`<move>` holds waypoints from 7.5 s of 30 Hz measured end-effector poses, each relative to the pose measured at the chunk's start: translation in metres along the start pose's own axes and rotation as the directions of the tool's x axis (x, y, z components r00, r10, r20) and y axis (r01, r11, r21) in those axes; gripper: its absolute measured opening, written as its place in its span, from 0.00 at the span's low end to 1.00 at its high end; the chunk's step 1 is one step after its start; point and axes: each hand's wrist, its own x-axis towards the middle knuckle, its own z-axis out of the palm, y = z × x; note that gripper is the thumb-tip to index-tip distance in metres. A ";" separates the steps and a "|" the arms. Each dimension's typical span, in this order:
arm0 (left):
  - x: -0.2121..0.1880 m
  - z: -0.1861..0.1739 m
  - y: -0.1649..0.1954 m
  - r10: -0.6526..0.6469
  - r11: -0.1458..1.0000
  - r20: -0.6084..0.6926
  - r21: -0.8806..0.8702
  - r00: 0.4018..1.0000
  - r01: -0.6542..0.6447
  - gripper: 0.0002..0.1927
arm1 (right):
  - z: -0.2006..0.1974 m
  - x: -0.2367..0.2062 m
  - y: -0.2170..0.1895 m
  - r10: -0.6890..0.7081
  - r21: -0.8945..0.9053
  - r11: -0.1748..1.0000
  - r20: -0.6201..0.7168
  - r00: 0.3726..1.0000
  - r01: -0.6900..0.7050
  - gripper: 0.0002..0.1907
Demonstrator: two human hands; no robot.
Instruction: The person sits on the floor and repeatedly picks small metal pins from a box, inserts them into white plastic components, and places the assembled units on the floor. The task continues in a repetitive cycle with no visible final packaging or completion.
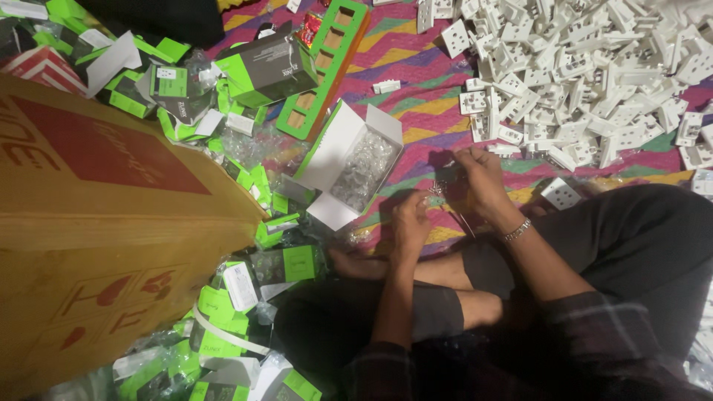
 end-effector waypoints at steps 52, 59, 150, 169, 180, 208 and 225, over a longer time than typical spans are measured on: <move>0.065 -0.074 -0.028 0.216 0.847 -0.118 0.516 0.969 -0.126 0.07 | 0.025 -0.024 0.004 0.273 -0.512 0.855 0.307 0.912 -0.084 0.14; 0.053 -0.074 -0.019 -0.186 0.912 0.071 0.383 0.980 0.146 0.06 | 0.031 -0.029 0.005 0.233 -0.357 0.932 0.446 0.864 -0.067 0.16; 0.017 -0.034 0.036 0.368 0.929 -0.027 -0.020 0.930 -0.368 0.15 | -0.002 -0.014 0.037 0.187 -0.499 0.865 0.415 0.890 0.051 0.09; 0.014 0.000 -0.016 -0.226 0.902 0.021 -0.374 0.974 0.217 0.16 | -0.004 -0.002 0.036 0.137 -0.383 0.919 0.530 0.837 0.092 0.06; 0.010 0.004 -0.013 -0.329 0.737 0.057 -0.608 0.943 0.294 0.11 | 0.003 -0.011 0.037 0.206 -0.040 0.977 0.415 0.886 -0.208 0.07; 0.023 0.011 -0.009 -0.089 0.980 0.025 -0.177 0.996 0.092 0.12 | 0.006 -0.017 0.051 -0.032 -0.308 0.948 0.173 0.984 0.085 0.11; 0.004 0.025 -0.011 0.048 0.994 0.011 -0.097 0.999 -0.046 0.05 | -0.016 0.016 0.018 -0.263 -0.355 0.912 -0.122 0.957 0.205 0.09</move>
